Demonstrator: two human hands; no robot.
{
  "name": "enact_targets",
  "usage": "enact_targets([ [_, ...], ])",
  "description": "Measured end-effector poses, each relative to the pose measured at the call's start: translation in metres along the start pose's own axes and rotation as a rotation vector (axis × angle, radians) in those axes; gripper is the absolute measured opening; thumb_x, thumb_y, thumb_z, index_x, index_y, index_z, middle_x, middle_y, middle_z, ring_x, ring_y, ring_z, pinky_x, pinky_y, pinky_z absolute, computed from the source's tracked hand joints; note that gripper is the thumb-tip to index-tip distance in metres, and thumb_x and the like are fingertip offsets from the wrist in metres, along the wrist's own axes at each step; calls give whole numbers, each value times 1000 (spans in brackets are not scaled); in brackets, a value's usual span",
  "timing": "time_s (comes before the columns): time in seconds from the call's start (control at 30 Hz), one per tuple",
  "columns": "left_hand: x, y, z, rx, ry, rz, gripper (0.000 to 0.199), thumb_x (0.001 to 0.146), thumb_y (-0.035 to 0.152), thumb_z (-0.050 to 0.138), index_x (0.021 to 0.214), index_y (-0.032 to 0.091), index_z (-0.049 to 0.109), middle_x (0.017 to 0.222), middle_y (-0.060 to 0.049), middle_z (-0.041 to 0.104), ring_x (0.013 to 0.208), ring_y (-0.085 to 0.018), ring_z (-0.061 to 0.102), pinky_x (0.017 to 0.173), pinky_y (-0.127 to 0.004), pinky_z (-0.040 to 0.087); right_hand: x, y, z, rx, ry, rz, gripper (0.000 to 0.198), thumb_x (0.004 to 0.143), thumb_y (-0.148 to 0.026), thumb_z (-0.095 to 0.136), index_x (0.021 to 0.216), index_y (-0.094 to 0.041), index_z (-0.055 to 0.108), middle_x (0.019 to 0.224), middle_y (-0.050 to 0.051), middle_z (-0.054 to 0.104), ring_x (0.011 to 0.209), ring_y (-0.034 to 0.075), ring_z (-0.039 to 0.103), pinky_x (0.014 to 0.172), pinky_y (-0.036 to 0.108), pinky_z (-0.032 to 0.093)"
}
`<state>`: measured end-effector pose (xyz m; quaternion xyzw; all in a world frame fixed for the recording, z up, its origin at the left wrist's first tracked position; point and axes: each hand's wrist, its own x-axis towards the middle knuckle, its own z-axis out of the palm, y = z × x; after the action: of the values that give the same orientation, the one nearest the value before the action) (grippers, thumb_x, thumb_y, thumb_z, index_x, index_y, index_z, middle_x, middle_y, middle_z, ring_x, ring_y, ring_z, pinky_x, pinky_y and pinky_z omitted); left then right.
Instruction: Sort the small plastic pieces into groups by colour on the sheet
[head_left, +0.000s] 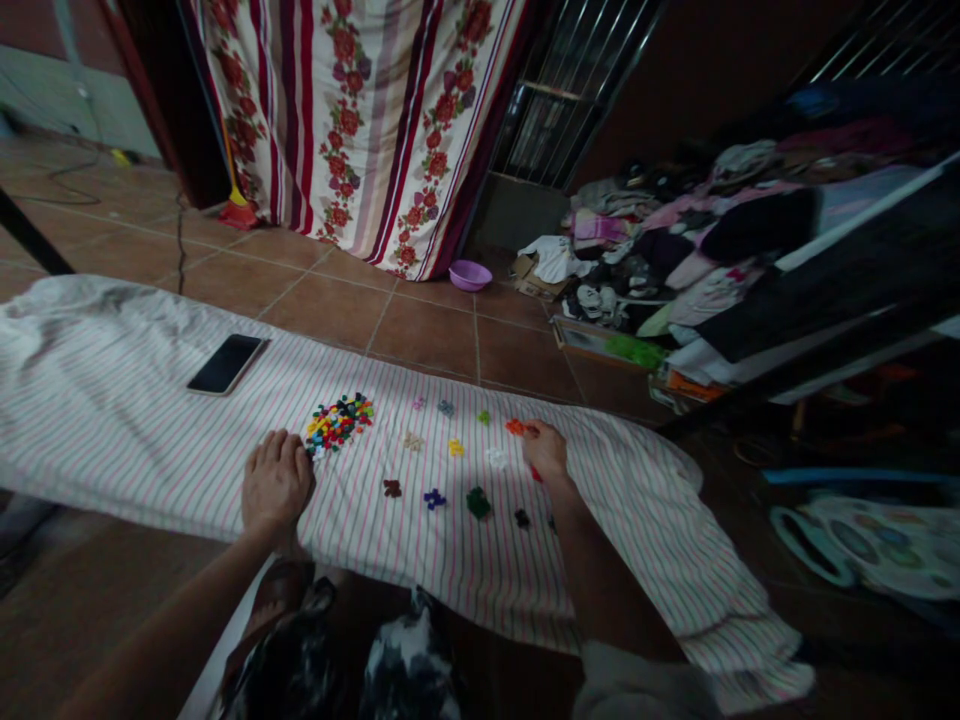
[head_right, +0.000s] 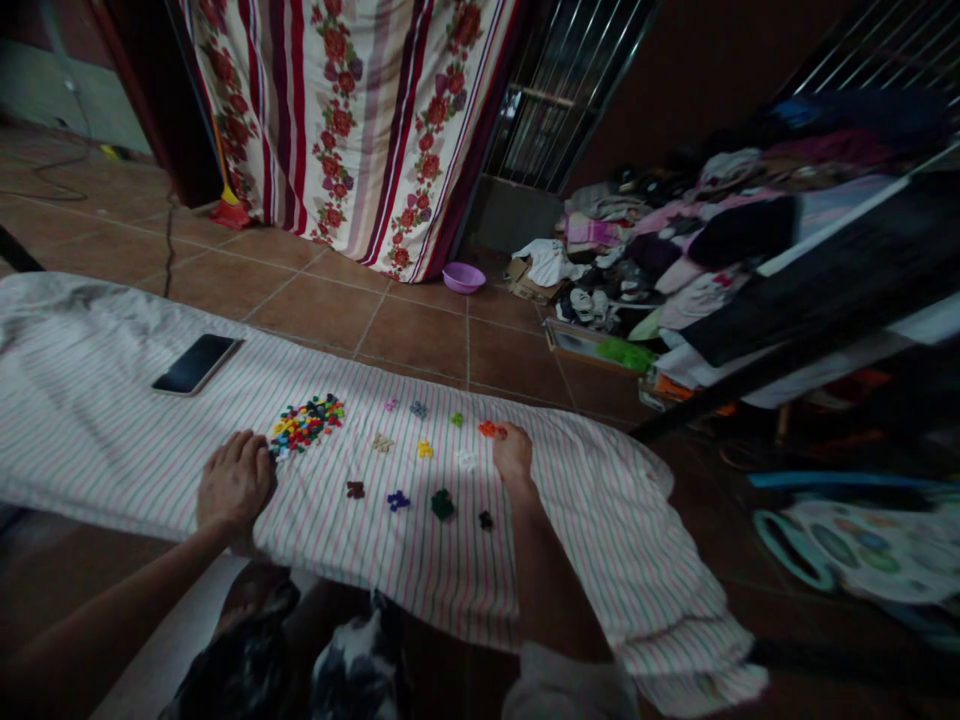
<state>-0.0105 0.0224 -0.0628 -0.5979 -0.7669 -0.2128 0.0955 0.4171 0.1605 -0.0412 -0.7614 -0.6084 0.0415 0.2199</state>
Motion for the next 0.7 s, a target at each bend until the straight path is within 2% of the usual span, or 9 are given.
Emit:
enact_targets([
  [0.3, 0, -1, 1, 22, -15, -2, 46, 93, 31, 28, 115, 8, 61, 128, -18, 58, 127, -30, 46, 107, -44, 34, 1, 2, 5, -79, -21, -10, 34, 79, -14, 45, 100, -18, 73, 92, 7, 72, 84, 19, 64, 77, 27, 46],
  [0.47, 0, 0, 1, 44, -18, 14, 48, 93, 32, 28, 117, 7, 61, 129, -18, 58, 128, -31, 46, 107, -44, 33, -1, 4, 4, -72, -31, 3, 35, 79, -16, 46, 102, -19, 73, 96, 7, 72, 85, 20, 64, 76, 28, 46],
  [0.7, -1, -1, 3, 52, -58, 24, 51, 91, 35, 30, 125, 9, 59, 135, -16, 56, 132, -33, 41, 106, -48, 32, -6, 6, 2, -37, -14, 21, 35, 80, -18, 45, 102, -21, 73, 92, 6, 72, 81, 19, 64, 73, 27, 46],
])
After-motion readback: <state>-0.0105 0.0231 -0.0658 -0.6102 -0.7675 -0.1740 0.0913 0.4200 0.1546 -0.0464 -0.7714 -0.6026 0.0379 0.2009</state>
